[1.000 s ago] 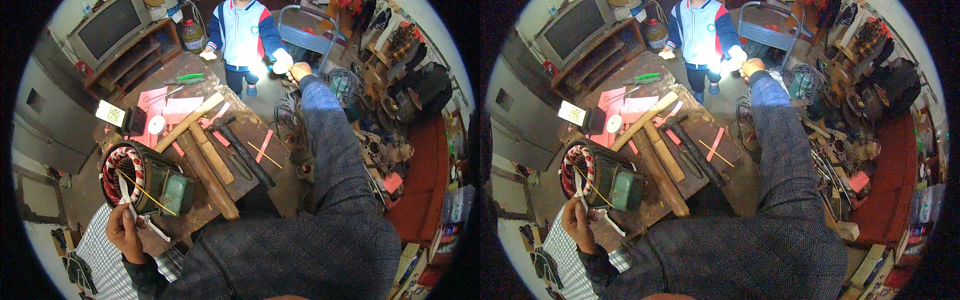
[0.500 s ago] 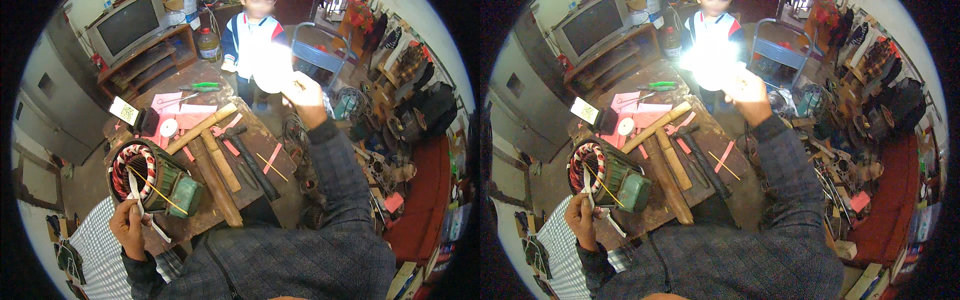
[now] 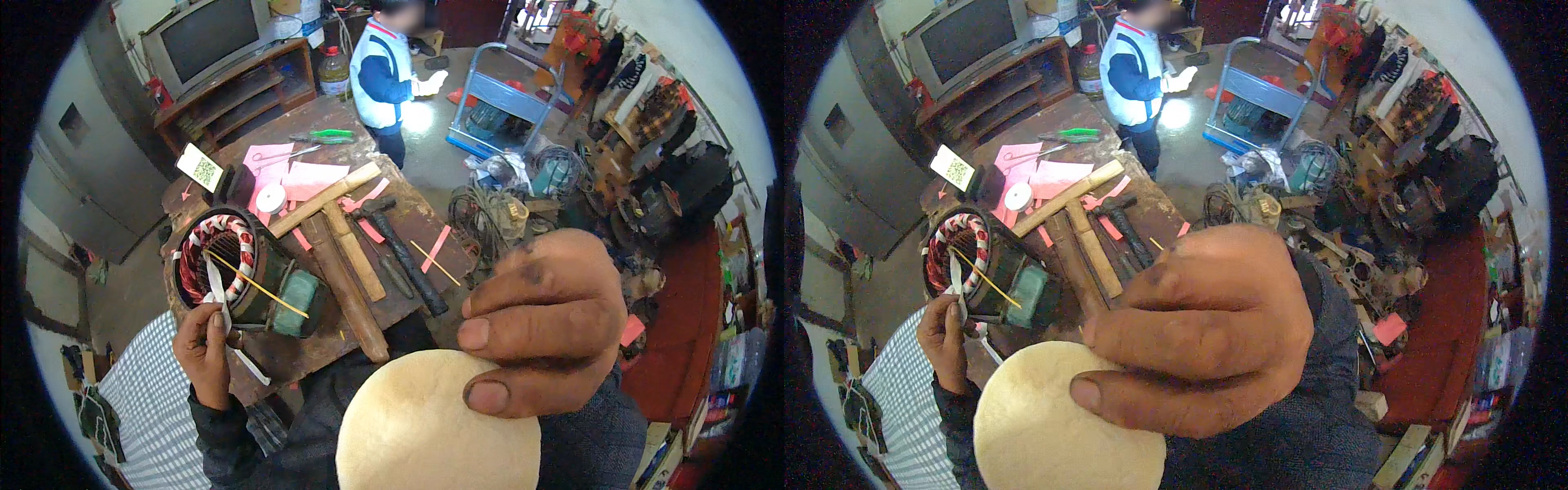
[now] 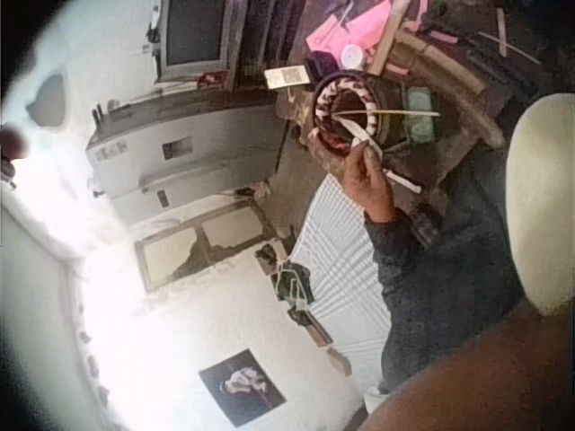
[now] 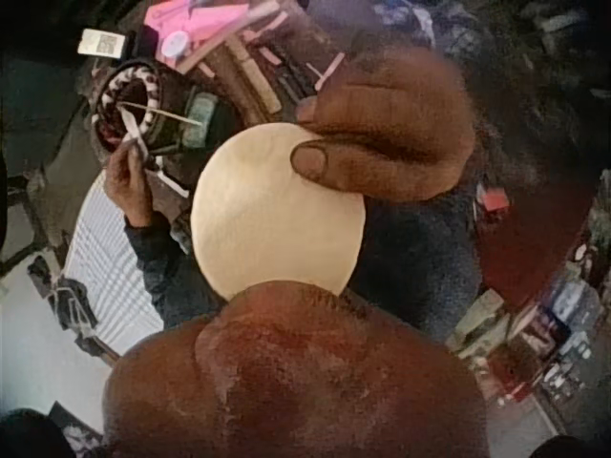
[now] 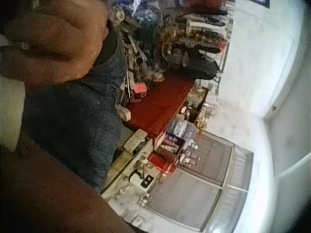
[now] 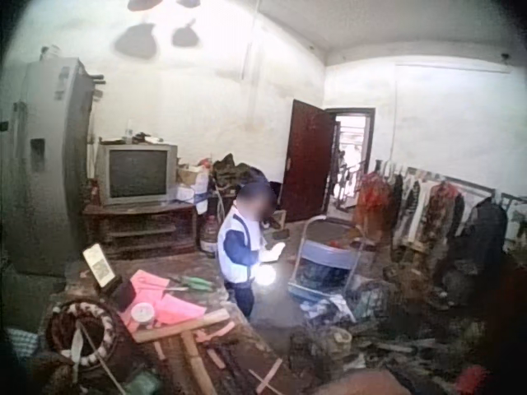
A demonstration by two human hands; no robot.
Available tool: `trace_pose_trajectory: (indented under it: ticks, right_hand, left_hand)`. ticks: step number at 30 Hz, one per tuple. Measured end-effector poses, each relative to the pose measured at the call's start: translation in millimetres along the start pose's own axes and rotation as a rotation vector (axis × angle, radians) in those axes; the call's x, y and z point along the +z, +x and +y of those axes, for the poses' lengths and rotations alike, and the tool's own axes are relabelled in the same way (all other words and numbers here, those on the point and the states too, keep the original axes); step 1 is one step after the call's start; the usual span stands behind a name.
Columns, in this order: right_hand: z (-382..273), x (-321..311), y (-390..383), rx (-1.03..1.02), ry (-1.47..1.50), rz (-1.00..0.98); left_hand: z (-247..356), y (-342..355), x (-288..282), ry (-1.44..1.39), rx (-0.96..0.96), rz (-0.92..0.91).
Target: The person winds white tape around a motor stator core, repeatedly pulling and wrapping the tape to cover the copper windings. The person uses both hands to hold the stator and feed the tape, occasionally adjusting the stator's position on the workbench.
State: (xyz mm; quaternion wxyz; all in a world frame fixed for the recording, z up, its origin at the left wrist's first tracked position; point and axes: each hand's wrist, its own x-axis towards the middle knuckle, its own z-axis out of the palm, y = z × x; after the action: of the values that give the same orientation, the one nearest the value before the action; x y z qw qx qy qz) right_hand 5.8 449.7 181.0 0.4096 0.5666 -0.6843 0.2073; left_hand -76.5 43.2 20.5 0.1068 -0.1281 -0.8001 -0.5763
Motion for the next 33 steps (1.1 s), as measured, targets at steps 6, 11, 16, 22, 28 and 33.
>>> trace_pose_trajectory:
  ticks: [6,11,16,22,28,33]
  right_hand:
    - [-12,-5,27,0.020,0.000,0.000]
    - [-21,-2,43,-0.011,-0.040,-0.047]
    - [-35,14,48,0.031,-0.019,-0.014]
    - [-43,39,67,0.181,0.101,-0.149]
    - [-42,92,92,0.273,0.155,-0.357]
    - [-54,140,111,0.217,0.326,-0.470]
  left_hand:
    - [0,2,-3,-0.114,-0.016,-0.065]
    - [12,-2,-6,-0.037,-0.033,-0.091]
    - [28,-17,-18,0.373,0.178,0.015]
    - [52,-40,-45,0.558,0.498,0.302]
    - [84,-76,-53,-0.080,0.410,-0.051]
    - [79,-85,-73,-0.249,0.564,-0.192]
